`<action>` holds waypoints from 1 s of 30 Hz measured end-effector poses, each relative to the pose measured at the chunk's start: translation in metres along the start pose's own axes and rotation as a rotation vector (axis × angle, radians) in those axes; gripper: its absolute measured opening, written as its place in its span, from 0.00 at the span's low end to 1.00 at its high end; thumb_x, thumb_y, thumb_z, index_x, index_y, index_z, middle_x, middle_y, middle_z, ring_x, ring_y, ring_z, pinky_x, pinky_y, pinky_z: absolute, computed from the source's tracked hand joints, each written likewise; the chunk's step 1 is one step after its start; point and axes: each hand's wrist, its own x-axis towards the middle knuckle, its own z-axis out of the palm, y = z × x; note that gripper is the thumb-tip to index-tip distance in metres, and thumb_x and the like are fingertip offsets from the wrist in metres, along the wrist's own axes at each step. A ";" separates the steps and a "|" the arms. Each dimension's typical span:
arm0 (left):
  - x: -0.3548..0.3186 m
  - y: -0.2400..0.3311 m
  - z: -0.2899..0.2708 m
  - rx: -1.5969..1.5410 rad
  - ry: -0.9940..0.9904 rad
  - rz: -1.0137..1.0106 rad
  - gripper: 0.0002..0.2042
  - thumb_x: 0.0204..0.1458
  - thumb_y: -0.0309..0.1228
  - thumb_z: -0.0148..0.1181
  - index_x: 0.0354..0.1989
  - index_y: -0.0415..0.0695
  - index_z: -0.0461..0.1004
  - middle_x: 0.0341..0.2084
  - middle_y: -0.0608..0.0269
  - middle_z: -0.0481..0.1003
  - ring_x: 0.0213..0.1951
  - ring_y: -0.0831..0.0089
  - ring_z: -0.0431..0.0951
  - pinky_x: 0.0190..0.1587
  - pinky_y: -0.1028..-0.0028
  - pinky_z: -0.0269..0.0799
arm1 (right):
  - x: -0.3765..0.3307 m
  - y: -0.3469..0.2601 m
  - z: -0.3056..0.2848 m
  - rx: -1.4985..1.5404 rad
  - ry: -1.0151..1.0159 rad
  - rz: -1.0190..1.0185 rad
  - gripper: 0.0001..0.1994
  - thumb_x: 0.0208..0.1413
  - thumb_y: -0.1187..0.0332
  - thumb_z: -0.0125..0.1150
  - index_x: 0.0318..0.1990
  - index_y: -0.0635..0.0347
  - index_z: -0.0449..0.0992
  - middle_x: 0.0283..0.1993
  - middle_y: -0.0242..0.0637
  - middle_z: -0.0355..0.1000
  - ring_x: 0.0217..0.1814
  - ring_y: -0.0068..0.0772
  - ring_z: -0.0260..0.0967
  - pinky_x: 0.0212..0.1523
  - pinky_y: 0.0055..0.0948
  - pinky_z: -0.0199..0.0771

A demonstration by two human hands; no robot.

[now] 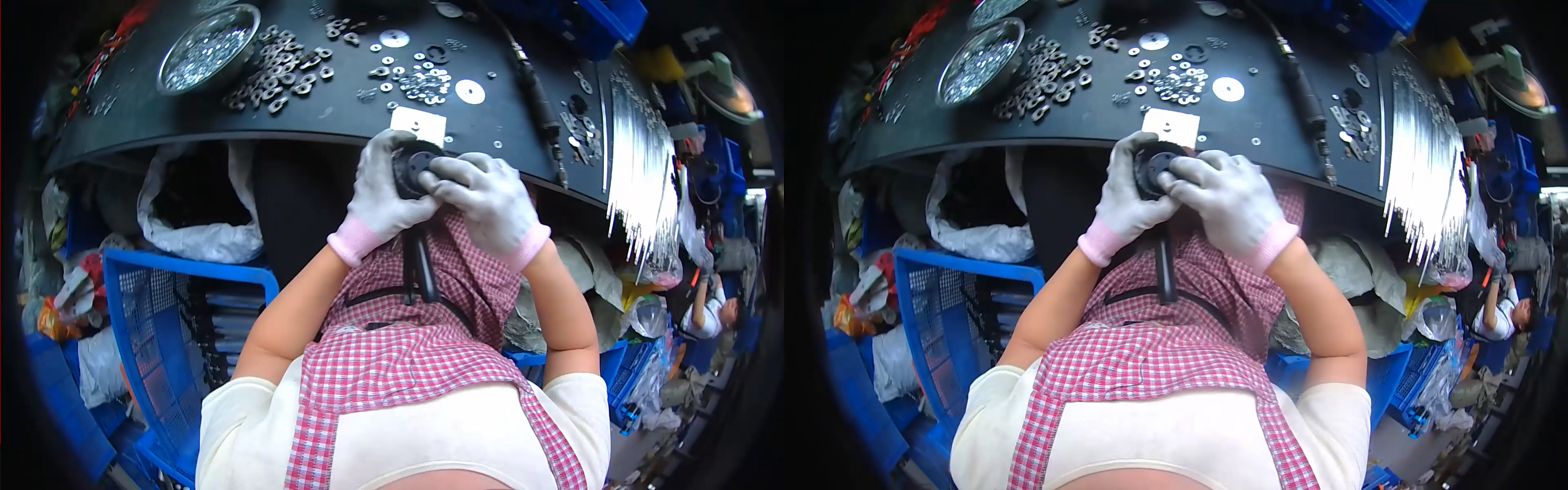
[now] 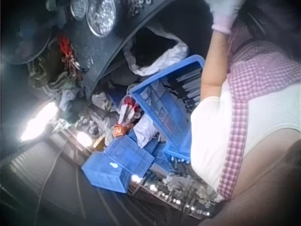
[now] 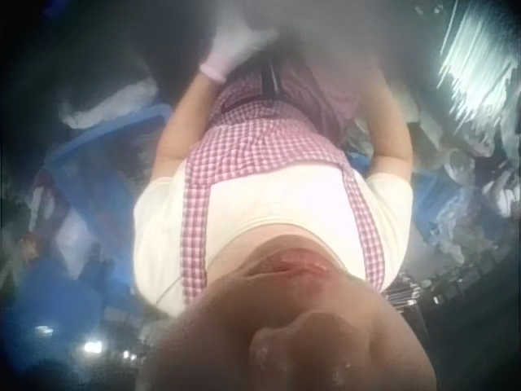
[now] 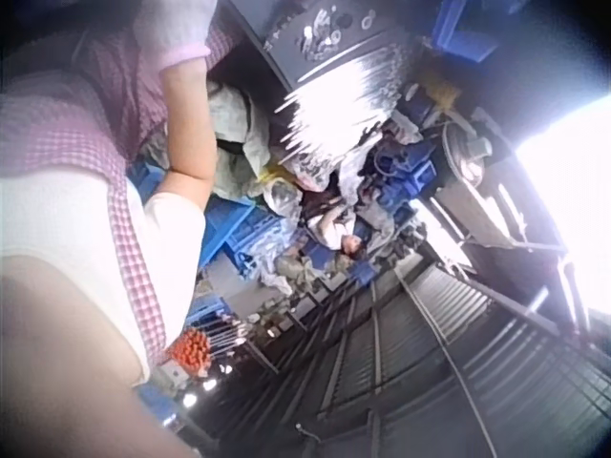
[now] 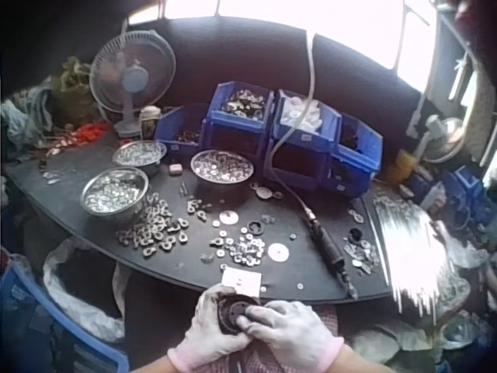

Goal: The person assembles a mechanical housing by hand, securing washers and bolts into it with an electric screwdriver.

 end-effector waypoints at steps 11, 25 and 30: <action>0.001 -0.001 -0.003 0.010 -0.068 -0.021 0.35 0.32 0.34 0.68 0.53 0.44 0.59 0.49 0.52 0.64 0.52 0.55 0.67 0.54 0.62 0.65 | 0.002 -0.008 0.013 0.263 0.033 0.146 0.19 0.41 0.77 0.57 0.44 0.54 0.76 0.49 0.39 0.71 0.45 0.44 0.72 0.43 0.36 0.74; -0.003 0.008 -0.004 0.116 -0.002 0.058 0.36 0.31 0.37 0.70 0.52 0.43 0.61 0.52 0.48 0.62 0.55 0.51 0.64 0.57 0.59 0.60 | 0.003 0.188 0.012 -0.226 -0.022 1.086 0.28 0.50 0.49 0.61 0.52 0.62 0.71 0.47 0.51 0.71 0.51 0.47 0.71 0.52 0.40 0.70; 0.003 0.022 -0.012 0.206 -0.044 0.094 0.41 0.29 0.44 0.71 0.55 0.42 0.62 0.54 0.47 0.61 0.60 0.48 0.58 0.61 0.55 0.55 | -0.021 0.173 -0.011 0.606 0.520 1.044 0.27 0.51 0.50 0.63 0.46 0.68 0.73 0.28 0.37 0.72 0.33 0.24 0.70 0.36 0.23 0.71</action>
